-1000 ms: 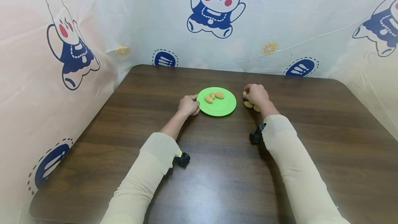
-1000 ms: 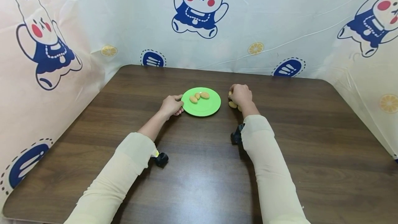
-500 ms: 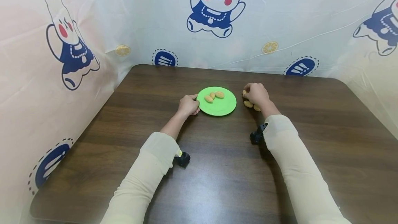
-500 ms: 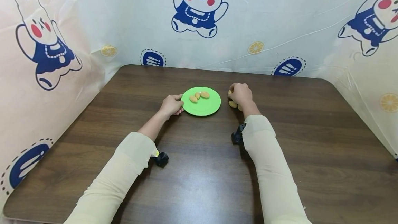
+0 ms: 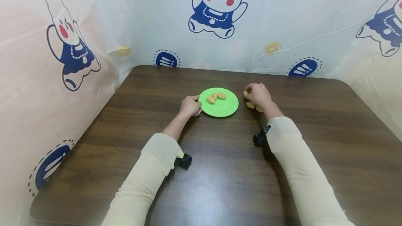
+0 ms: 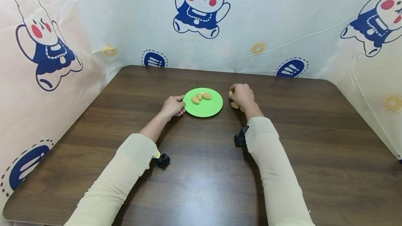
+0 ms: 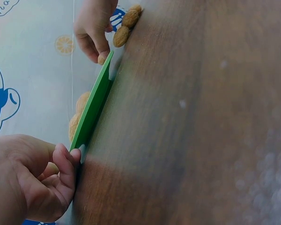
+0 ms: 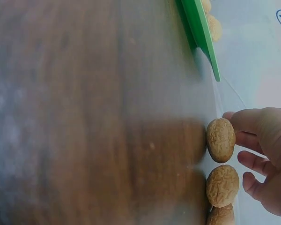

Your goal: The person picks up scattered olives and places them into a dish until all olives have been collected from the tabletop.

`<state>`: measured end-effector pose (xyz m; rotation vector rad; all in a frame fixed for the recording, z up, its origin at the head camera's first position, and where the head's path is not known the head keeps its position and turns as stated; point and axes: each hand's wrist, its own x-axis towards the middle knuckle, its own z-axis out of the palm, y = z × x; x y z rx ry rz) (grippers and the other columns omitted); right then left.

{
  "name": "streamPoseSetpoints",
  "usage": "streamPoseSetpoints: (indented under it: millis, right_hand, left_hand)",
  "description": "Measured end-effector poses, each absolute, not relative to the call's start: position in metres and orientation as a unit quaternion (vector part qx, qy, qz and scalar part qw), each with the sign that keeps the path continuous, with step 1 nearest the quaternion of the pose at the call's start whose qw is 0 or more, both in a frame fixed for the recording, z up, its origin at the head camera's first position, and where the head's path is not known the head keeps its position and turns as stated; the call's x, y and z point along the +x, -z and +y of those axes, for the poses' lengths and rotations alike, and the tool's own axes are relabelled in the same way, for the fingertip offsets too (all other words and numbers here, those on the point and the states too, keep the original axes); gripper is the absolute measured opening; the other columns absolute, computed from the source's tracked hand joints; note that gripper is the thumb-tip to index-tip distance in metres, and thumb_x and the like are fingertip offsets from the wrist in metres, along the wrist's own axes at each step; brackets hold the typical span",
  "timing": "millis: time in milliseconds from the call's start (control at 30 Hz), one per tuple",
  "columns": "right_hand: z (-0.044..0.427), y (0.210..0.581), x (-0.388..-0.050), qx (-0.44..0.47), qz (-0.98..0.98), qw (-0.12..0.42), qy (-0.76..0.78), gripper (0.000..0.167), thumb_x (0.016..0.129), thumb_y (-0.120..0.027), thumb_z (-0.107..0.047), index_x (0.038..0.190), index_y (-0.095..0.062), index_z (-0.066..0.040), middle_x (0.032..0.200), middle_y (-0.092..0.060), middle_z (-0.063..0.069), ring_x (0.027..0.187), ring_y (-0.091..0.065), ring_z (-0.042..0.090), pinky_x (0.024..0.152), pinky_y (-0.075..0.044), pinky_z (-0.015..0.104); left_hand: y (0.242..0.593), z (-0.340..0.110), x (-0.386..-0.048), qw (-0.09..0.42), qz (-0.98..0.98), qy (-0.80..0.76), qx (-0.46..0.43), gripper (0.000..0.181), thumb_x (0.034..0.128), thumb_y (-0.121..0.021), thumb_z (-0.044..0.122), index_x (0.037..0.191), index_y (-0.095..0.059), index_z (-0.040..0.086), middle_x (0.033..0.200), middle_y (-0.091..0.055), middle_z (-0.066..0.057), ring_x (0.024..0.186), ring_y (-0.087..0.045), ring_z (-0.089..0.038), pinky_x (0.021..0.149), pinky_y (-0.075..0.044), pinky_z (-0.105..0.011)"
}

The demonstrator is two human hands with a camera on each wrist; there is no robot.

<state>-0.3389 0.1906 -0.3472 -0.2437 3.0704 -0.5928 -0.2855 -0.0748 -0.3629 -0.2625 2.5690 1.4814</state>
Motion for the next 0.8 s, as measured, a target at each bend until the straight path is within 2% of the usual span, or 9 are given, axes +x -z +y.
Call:
streamPoseSetpoints:
  millis: [600,800]
  right_hand:
    - [0.183,0.342,-0.333,-0.094,0.968,0.005,0.231,0.032,0.087,-0.064,-0.018,0.117,-0.061,-0.005,0.11,-0.059,0.013,0.113,-0.044,0.032,0.094,-0.039,0.047]
    - [0.179,0.34,-0.331,-0.105,0.965,0.008,0.239,0.032,0.087,-0.065,-0.017,0.116,-0.061,-0.006,0.107,-0.061,0.011,0.11,-0.041,0.029,0.09,-0.04,0.046]
  left_hand:
    - [0.363,-0.074,-0.286,0.078,0.859,-0.498,-0.093,0.047,0.092,-0.046,0.006,0.139,-0.044,0.013,0.056,-0.056,-0.006,0.038,-0.047,-0.007,0.042,-0.047,-0.017]
    - [0.364,-0.074,-0.287,0.081,0.858,-0.498,-0.096,0.047,0.0923,-0.046,0.007,0.139,-0.044,0.014,0.057,-0.058,-0.007,0.039,-0.048,-0.008,0.042,-0.047,-0.017]
